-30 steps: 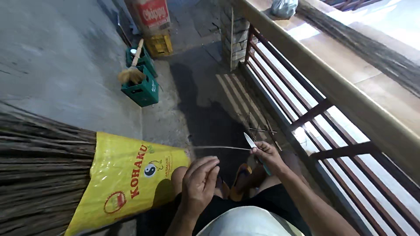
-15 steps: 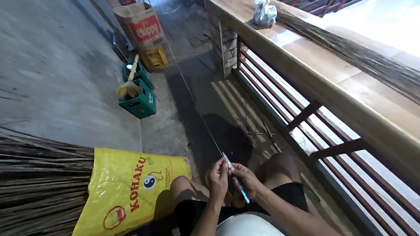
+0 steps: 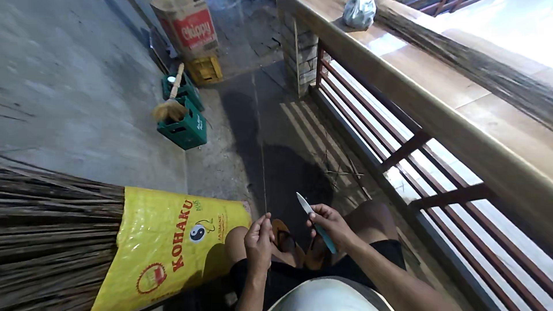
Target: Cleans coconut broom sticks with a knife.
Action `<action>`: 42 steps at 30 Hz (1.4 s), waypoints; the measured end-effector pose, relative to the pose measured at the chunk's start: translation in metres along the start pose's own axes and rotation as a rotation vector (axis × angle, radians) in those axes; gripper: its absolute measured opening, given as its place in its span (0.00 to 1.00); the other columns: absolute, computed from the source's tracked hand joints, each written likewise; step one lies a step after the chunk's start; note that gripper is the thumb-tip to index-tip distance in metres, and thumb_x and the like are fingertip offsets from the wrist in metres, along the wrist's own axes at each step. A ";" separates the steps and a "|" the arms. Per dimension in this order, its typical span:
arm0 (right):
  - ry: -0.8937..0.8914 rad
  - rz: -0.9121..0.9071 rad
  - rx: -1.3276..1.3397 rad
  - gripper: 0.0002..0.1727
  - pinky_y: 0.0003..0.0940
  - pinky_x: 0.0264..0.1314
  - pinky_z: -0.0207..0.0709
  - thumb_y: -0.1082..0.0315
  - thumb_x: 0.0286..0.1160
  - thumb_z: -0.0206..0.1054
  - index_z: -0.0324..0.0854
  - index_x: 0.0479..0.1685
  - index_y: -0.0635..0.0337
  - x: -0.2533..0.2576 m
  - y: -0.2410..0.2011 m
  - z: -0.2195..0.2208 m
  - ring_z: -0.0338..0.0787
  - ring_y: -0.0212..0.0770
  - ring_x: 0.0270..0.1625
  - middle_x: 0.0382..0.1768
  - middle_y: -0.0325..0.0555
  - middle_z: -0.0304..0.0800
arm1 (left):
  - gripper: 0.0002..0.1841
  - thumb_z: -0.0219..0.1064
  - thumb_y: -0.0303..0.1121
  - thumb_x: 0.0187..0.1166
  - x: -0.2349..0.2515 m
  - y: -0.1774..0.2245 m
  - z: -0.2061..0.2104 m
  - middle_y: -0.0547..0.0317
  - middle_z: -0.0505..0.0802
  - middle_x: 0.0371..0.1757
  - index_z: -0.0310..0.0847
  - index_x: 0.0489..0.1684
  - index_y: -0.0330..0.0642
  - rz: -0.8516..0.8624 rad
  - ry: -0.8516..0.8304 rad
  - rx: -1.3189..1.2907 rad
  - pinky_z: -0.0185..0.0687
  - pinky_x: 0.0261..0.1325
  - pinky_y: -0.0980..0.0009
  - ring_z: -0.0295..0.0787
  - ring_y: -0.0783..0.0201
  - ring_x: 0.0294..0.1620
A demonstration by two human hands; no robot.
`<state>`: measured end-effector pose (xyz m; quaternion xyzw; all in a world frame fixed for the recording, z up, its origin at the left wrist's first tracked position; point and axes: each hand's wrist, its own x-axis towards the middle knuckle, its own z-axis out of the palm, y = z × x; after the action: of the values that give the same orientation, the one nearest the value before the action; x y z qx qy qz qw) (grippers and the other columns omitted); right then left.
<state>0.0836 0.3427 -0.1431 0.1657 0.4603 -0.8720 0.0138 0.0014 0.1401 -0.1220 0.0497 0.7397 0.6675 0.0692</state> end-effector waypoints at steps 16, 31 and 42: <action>-0.547 0.204 -0.187 0.12 0.23 0.22 0.75 0.67 0.86 0.61 0.80 0.61 0.61 0.026 0.022 0.068 0.81 0.28 0.21 0.32 0.40 0.91 | 0.11 0.54 0.26 0.86 -0.055 -0.004 -0.048 0.62 0.88 0.25 0.84 0.37 0.37 -0.368 -0.139 -0.246 0.64 0.15 0.86 0.70 0.80 0.13; -0.338 0.253 -0.070 0.11 0.20 0.17 0.73 0.70 0.84 0.59 0.76 0.60 0.59 0.042 0.005 0.069 0.80 0.25 0.18 0.31 0.38 0.91 | 0.09 0.58 0.26 0.82 -0.075 -0.012 -0.079 0.69 0.82 0.18 0.87 0.44 0.39 -0.447 -0.145 -0.256 0.62 0.14 0.86 0.68 0.81 0.12; -0.331 0.315 -0.087 0.09 0.19 0.17 0.73 0.70 0.84 0.59 0.77 0.58 0.59 0.040 0.009 0.067 0.79 0.25 0.17 0.31 0.38 0.91 | 0.10 0.58 0.27 0.82 -0.079 -0.016 -0.089 0.71 0.81 0.17 0.87 0.48 0.39 -0.534 -0.183 -0.289 0.58 0.13 0.86 0.65 0.82 0.11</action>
<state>0.0285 0.2883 -0.1276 0.0894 0.4574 -0.8538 0.2321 0.0644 0.0383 -0.1259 -0.0968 0.6148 0.7166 0.3148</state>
